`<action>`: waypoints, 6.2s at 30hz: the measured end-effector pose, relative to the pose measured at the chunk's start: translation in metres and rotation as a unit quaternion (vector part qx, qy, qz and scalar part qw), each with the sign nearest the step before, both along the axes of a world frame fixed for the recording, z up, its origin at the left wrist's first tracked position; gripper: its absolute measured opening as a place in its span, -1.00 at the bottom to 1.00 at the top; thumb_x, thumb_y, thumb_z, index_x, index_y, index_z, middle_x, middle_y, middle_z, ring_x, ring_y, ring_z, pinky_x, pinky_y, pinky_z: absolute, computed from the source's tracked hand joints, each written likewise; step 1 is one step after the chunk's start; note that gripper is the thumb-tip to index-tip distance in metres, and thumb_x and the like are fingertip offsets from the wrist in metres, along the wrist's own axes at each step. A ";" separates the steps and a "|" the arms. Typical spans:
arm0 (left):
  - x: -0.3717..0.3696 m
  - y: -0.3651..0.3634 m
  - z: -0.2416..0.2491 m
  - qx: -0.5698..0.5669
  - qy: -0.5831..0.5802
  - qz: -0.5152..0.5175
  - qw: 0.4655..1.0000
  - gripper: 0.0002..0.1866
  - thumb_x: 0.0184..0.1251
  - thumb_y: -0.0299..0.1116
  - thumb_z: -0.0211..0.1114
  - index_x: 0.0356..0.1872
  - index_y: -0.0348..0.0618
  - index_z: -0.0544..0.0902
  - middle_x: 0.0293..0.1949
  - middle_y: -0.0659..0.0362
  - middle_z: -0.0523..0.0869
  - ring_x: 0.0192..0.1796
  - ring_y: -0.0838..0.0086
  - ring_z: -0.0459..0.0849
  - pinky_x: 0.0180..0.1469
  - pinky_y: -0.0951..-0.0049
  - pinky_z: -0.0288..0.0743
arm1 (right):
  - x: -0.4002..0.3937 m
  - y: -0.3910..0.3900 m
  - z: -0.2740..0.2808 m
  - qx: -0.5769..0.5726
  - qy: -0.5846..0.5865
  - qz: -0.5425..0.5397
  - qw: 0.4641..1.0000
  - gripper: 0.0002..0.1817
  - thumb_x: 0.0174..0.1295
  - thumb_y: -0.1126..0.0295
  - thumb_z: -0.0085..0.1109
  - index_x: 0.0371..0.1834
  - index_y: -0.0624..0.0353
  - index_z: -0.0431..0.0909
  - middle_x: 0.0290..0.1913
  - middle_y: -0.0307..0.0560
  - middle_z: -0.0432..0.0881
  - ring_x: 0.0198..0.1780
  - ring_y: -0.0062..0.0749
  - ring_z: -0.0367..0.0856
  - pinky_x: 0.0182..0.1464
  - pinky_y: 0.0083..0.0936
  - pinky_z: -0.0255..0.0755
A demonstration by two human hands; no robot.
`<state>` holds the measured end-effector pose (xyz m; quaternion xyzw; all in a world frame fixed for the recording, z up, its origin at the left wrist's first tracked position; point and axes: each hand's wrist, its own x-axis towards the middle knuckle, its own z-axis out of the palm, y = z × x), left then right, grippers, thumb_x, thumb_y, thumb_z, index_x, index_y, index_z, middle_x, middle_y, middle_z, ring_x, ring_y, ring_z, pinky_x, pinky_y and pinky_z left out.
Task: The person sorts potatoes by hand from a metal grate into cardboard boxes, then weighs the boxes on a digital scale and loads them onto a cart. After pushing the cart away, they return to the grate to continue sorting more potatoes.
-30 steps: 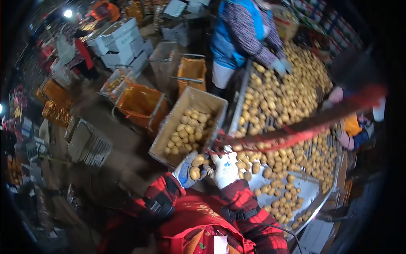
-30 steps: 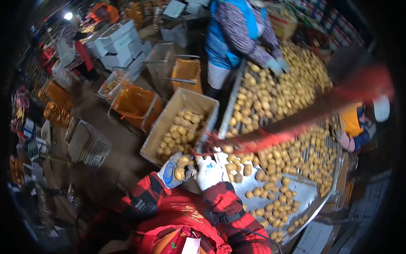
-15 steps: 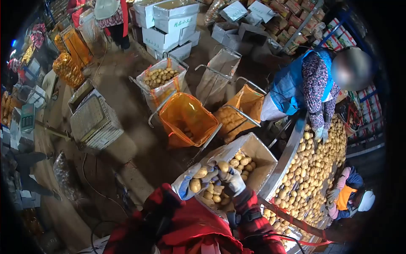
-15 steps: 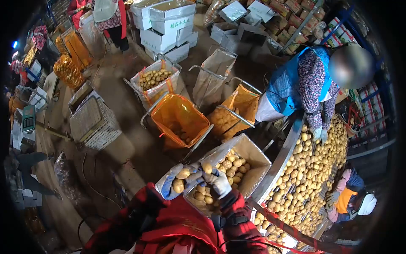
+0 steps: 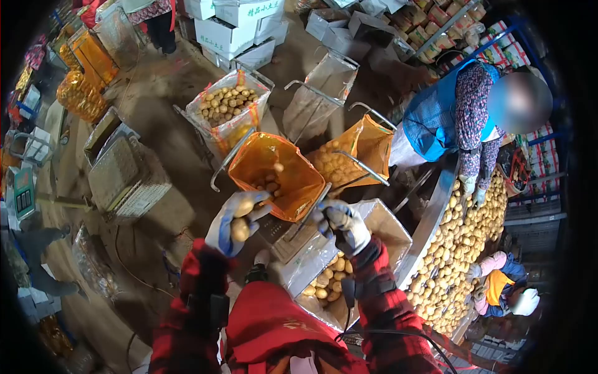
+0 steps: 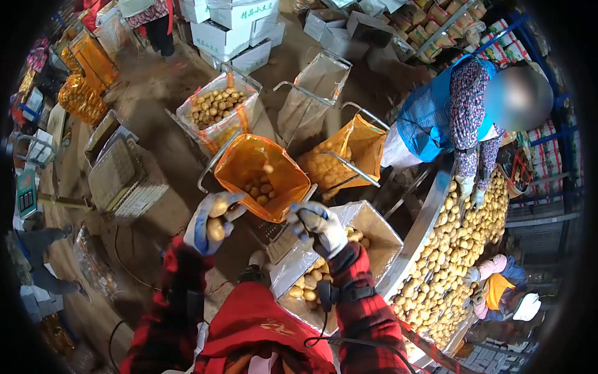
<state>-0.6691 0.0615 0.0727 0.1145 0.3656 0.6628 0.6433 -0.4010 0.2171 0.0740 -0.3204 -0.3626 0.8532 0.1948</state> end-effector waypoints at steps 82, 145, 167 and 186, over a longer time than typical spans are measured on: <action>0.595 -0.190 0.202 0.549 0.347 -0.626 0.432 -0.65 0.21 -0.44 0.22 0.03 -0.12 0.72 0.10 0.03 0.74 0.05 0.12 0.75 0.03 0.18 0.66 | 0.428 -0.355 -0.074 0.522 -0.587 -0.265 0.560 -0.33 0.09 0.18 0.40 0.30 0.18 0.49 0.31 0.12 0.48 0.39 0.04 0.41 0.49 0.00 0.22; 0.570 -0.163 -0.056 -0.269 -0.047 -0.470 0.839 -0.54 0.56 -0.36 0.19 0.44 -0.06 0.49 0.33 0.21 0.64 0.25 0.49 0.70 -0.14 0.50 0.65 | 0.585 -0.512 -0.078 0.309 -0.693 -0.165 0.630 -0.31 0.26 0.00 0.31 0.43 0.04 0.47 0.57 -0.12 0.32 0.58 0.20 0.17 0.63 0.21 -0.08; 0.632 -0.196 -0.042 -0.263 0.070 -0.553 0.787 -0.57 0.54 -0.45 0.16 0.39 -0.10 0.49 0.11 0.16 0.70 -0.04 0.46 0.68 -0.17 0.53 0.61 | 0.610 -0.613 -0.080 0.170 -0.821 -0.315 0.444 -0.28 0.05 0.22 0.43 0.39 -0.03 0.52 0.49 0.10 0.37 0.55 0.21 0.20 0.51 0.39 -0.04; 0.592 -0.197 -0.049 -0.283 0.037 -0.479 0.830 -0.53 0.47 -0.44 0.21 0.39 -0.10 0.50 0.14 0.08 0.72 -0.01 0.39 0.70 -0.15 0.44 0.62 | 0.680 -0.288 -0.084 0.221 -0.724 -0.383 0.529 -0.30 0.14 0.36 0.33 0.43 -0.03 0.41 -0.08 0.09 0.61 -0.01 0.07 0.66 0.01 -0.08 0.58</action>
